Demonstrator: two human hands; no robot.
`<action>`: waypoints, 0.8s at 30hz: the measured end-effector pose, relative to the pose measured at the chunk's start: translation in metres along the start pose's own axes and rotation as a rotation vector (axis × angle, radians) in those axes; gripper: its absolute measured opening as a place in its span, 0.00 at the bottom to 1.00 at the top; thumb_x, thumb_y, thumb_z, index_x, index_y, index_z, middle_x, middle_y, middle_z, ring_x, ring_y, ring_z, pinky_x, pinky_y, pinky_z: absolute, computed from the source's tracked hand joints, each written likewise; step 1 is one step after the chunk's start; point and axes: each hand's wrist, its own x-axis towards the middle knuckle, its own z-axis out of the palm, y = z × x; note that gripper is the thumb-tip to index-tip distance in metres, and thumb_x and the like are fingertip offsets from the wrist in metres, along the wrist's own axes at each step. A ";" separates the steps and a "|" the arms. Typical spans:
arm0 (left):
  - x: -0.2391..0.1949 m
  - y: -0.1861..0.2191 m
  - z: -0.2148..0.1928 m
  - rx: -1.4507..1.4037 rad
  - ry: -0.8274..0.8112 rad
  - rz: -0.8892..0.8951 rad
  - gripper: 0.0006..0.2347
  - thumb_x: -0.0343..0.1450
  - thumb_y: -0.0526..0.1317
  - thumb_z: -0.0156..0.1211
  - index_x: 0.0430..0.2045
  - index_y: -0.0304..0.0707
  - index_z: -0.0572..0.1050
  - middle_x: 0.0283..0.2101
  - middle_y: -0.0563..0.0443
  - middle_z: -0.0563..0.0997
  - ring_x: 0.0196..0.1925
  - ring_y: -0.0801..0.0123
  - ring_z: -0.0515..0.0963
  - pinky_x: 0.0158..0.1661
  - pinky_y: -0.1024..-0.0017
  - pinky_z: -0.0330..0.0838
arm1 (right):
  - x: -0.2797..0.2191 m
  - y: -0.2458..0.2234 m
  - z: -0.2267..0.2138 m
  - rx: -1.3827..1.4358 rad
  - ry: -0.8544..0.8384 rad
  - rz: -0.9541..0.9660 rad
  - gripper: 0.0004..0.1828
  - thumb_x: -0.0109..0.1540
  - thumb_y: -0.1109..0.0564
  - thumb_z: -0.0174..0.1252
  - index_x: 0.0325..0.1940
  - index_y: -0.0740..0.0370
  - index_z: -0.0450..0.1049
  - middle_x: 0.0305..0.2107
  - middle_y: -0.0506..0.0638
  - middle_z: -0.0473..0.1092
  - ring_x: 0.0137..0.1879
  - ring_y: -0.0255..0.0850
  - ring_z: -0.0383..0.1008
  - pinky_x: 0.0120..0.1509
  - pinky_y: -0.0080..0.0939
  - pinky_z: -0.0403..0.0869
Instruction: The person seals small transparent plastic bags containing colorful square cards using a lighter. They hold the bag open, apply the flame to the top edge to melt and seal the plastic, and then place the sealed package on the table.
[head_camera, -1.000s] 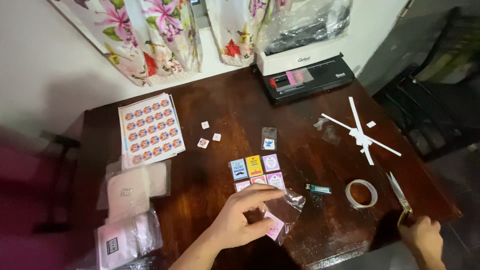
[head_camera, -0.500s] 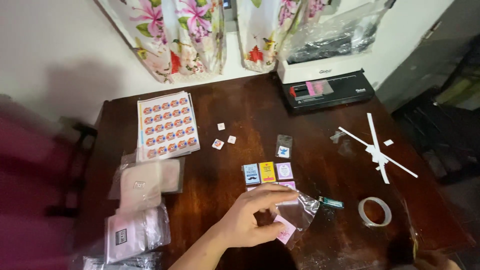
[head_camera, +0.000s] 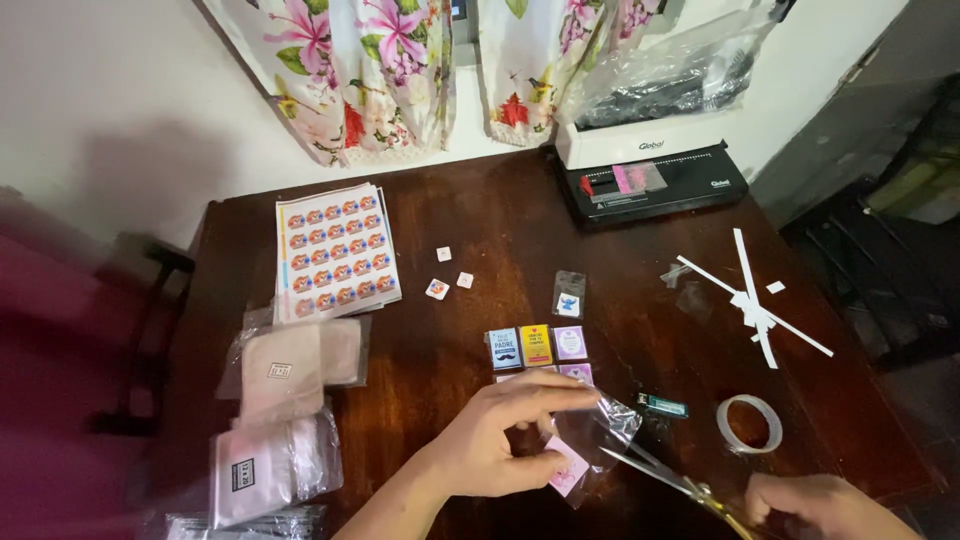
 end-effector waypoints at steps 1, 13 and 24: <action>-0.001 0.000 0.000 0.001 0.002 0.001 0.27 0.62 0.31 0.69 0.59 0.41 0.77 0.64 0.43 0.77 0.38 0.72 0.82 0.44 0.74 0.81 | 0.002 -0.005 -0.001 -0.002 -0.001 -0.002 0.12 0.59 0.44 0.66 0.37 0.51 0.76 0.26 0.42 0.74 0.31 0.31 0.76 0.37 0.34 0.73; -0.004 -0.002 0.004 -0.041 -0.002 -0.064 0.27 0.62 0.31 0.68 0.61 0.42 0.76 0.65 0.44 0.76 0.39 0.74 0.81 0.42 0.75 0.80 | 0.007 -0.029 -0.003 0.029 0.043 -0.069 0.15 0.57 0.43 0.70 0.31 0.52 0.75 0.23 0.41 0.73 0.26 0.30 0.72 0.31 0.32 0.70; -0.002 -0.005 0.005 -0.033 0.005 -0.028 0.28 0.63 0.30 0.67 0.61 0.42 0.76 0.65 0.44 0.77 0.44 0.71 0.81 0.45 0.74 0.80 | 0.002 -0.029 -0.010 0.144 0.084 -0.353 0.16 0.59 0.45 0.71 0.28 0.56 0.74 0.21 0.41 0.76 0.26 0.28 0.72 0.28 0.31 0.71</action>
